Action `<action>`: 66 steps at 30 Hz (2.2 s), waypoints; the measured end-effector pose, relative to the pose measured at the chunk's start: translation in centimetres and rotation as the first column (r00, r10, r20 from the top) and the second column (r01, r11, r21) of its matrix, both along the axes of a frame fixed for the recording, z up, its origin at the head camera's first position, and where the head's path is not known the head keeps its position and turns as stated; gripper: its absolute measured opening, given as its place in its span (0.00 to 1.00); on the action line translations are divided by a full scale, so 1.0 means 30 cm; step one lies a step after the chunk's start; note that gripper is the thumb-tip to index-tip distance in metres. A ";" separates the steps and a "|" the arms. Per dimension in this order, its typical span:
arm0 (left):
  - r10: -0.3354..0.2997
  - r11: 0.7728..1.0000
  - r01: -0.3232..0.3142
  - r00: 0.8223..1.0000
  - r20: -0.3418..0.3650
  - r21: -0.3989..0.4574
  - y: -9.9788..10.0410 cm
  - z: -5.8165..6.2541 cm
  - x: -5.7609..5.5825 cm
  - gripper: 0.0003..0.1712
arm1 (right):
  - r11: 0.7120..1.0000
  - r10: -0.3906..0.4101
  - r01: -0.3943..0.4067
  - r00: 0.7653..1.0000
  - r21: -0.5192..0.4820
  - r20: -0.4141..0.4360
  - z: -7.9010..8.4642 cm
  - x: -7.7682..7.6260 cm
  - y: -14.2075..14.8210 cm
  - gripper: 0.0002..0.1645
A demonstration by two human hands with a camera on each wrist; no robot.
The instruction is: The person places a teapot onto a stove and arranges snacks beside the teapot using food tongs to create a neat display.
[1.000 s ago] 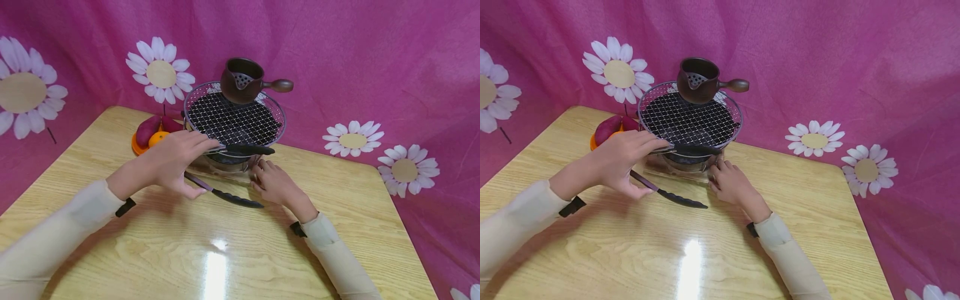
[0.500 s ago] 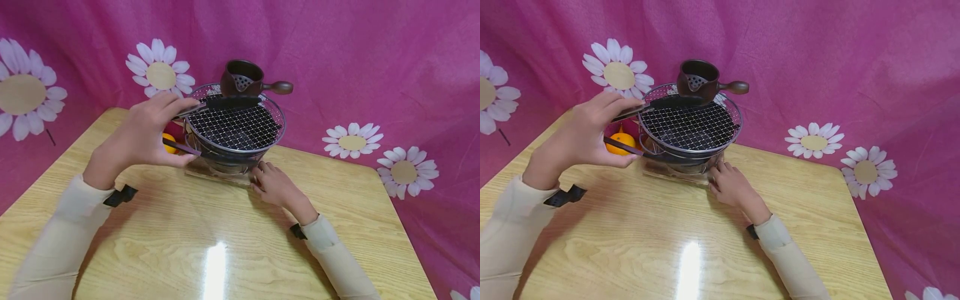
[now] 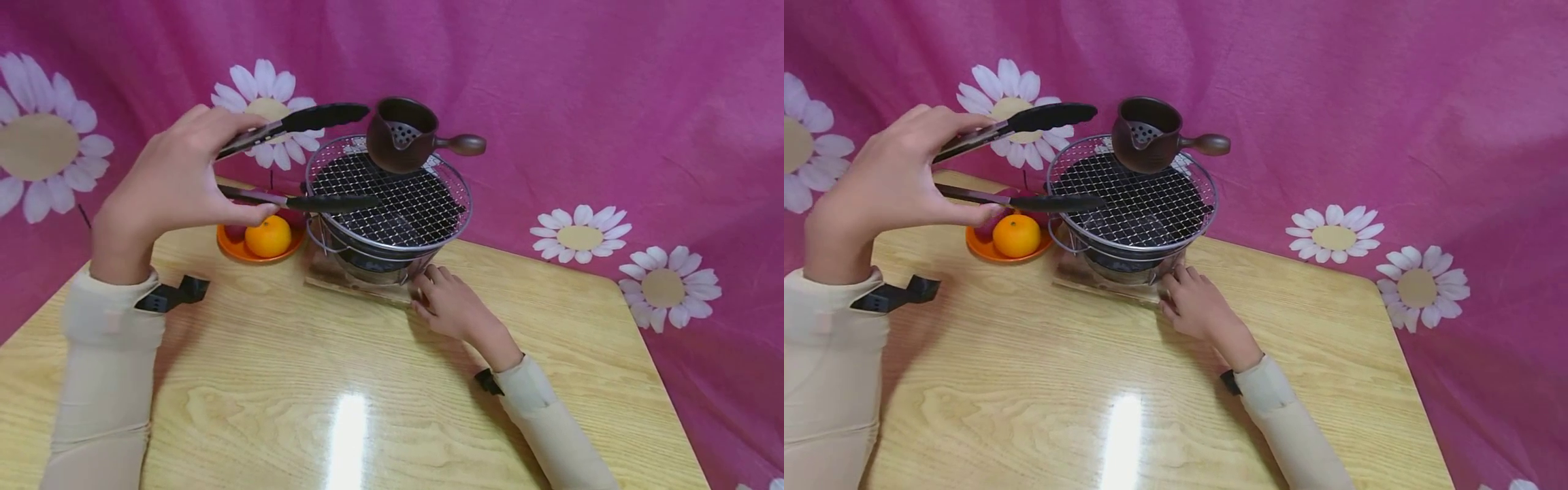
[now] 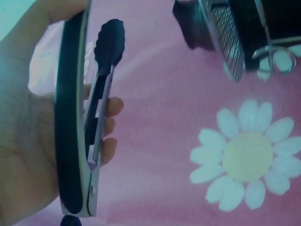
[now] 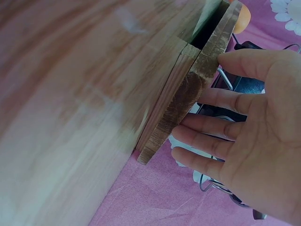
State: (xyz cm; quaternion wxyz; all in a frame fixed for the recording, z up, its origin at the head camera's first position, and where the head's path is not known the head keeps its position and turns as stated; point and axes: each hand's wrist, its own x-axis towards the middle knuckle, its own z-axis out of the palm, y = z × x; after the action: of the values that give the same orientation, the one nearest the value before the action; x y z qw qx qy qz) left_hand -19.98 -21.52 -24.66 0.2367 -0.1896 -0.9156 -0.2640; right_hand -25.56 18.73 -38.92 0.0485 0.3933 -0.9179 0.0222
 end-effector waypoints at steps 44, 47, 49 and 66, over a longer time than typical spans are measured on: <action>0.349 0.917 -0.319 0.933 0.091 -0.241 -0.171 -0.067 -0.083 0.56 | 1.000 -0.006 0.006 1.000 -0.015 0.019 -0.015 -0.006 0.003 0.11; 0.341 0.918 -0.301 0.931 0.128 -0.260 -0.170 -0.068 -0.079 0.56 | 1.000 -0.003 0.003 1.000 -0.019 0.013 -0.015 -0.007 0.003 0.12; 0.333 0.918 -0.284 0.931 0.151 -0.276 -0.168 -0.070 -0.080 0.56 | 1.000 0.001 0.000 1.000 -0.022 0.007 -0.015 -0.007 0.003 0.12; 0.272 0.904 -0.147 0.923 0.273 -0.402 -0.111 -0.113 -0.122 0.57 | 1.000 0.004 -0.005 1.000 -0.024 -0.009 -0.018 -0.010 0.001 0.12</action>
State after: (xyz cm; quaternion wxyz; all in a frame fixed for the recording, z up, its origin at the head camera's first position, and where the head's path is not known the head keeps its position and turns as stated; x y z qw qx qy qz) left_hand -23.64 -24.85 -28.05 0.0704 -0.0843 -0.9903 -0.0849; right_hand -25.87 18.76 -39.44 0.0574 0.3948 -0.9164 0.0314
